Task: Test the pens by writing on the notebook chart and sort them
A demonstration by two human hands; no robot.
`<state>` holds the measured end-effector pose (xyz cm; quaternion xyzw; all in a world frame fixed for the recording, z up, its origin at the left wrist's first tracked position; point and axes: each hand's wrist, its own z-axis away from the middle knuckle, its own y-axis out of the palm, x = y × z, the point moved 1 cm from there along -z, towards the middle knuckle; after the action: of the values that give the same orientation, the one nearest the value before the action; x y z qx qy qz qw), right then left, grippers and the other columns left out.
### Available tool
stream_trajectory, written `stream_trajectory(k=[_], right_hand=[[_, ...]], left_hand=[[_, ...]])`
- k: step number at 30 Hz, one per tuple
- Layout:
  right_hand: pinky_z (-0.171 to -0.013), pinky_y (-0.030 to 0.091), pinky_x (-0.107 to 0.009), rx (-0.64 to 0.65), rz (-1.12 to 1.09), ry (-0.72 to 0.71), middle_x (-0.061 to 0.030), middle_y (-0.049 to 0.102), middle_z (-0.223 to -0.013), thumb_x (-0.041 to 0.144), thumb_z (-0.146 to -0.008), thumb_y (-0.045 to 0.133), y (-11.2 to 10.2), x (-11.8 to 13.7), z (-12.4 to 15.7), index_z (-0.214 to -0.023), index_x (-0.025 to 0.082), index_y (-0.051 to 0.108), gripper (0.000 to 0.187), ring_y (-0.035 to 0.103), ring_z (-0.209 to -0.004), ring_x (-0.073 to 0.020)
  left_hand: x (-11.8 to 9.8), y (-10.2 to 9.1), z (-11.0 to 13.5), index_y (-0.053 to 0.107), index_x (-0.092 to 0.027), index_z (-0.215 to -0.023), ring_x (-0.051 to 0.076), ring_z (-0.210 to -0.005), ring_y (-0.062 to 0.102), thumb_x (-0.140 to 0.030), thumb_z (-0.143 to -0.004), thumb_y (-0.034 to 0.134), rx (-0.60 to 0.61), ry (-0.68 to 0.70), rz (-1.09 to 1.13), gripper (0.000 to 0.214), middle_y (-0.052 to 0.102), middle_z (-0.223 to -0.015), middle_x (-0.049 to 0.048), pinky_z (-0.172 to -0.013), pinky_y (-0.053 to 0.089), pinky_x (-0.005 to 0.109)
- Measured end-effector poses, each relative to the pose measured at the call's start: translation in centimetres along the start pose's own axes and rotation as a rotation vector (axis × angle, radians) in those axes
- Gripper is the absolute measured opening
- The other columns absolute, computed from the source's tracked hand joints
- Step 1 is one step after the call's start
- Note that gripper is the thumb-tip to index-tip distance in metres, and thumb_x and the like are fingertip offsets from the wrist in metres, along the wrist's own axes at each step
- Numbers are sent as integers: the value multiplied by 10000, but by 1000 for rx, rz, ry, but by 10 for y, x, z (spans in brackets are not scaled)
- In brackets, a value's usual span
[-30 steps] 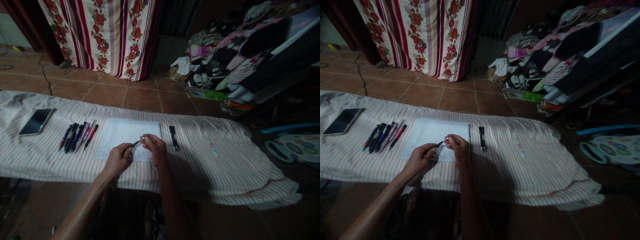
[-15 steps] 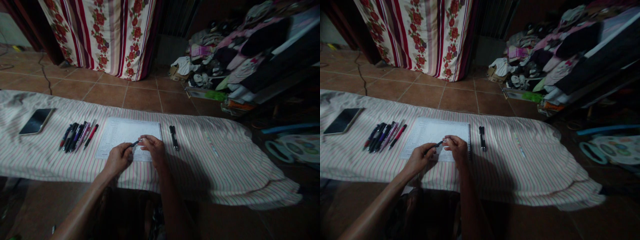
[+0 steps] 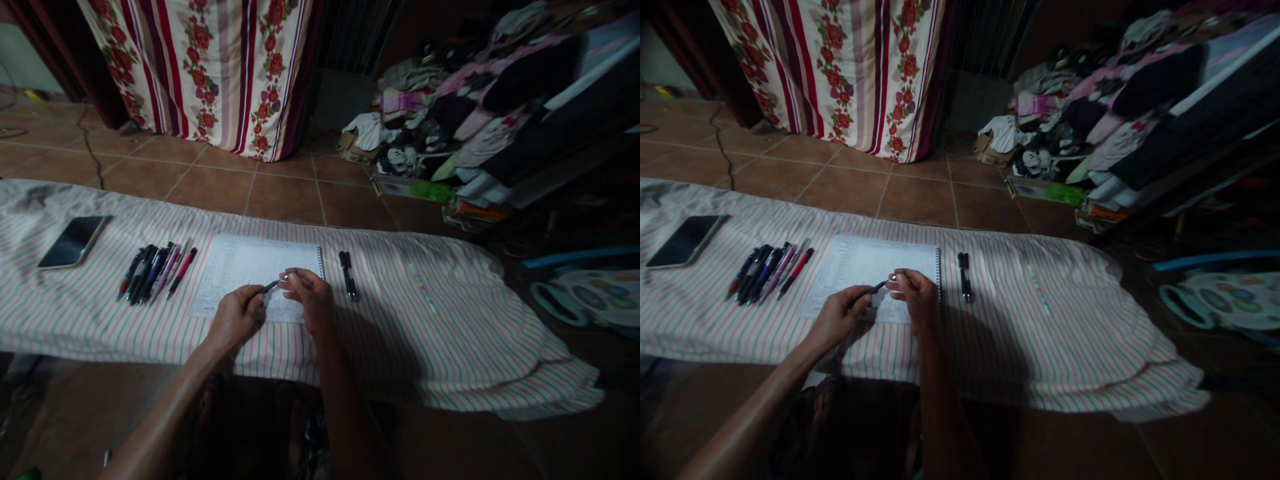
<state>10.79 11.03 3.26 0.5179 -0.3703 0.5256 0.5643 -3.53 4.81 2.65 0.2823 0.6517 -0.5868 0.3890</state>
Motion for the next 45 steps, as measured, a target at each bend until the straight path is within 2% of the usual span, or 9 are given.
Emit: stream_trajectory(k=[6, 18, 23, 35, 45], right_hand=[[-486, 506, -205, -10, 22, -25, -48, 699, -774, 393, -667, 646, 3, 1, 2, -803, 161, 644, 268, 680, -649, -165], [-461, 501, -203, 10, 46, -45, -45, 703, -758, 390, -656, 651, 3, -2, 0, -796, 156, 647, 273, 680, -624, -170], [-477, 519, -211, 44, 54, -54, -41, 704, -760, 379, -659, 649, 2, -6, -2, -797, 163, 652, 256, 686, -664, -183], [-492, 547, -231, 94, 92, -94, -48, 705, -777, 355, -662, 656, 1, -12, -4, -811, 154, 659, 251, 689, -672, -193], [-485, 544, -236, 128, 133, -86, -29, 675, -638, 364, -651, 664, 3, -9, -1, -756, 143, 633, 246, 680, -630, -187]], left_hand=[[-2, 0, 1, 644, -157, -1016, 203, -792, 636, -309, -820, 443, 29, 12, -27, 319, 698, -881, 78, -711, 478, 313], [-1, 1, -1, 630, -149, -1031, 202, -828, 628, -294, -832, 416, 54, 16, -65, 326, 692, -913, 83, -720, 471, 307], [-2, 0, -1, 626, -129, -1040, 217, -865, 621, -295, -834, 412, 49, 14, -96, 340, 683, -961, 104, -753, 462, 323], [-5, 0, -1, 631, -135, -1028, 204, -826, 621, -276, -828, 420, 46, 9, -81, 323, 689, -919, 90, -720, 462, 308], [-4, -1, 0, 641, -159, -998, 183, -781, 612, -253, -835, 423, 20, 91, -117, 288, 683, -869, 73, -695, 458, 292]])
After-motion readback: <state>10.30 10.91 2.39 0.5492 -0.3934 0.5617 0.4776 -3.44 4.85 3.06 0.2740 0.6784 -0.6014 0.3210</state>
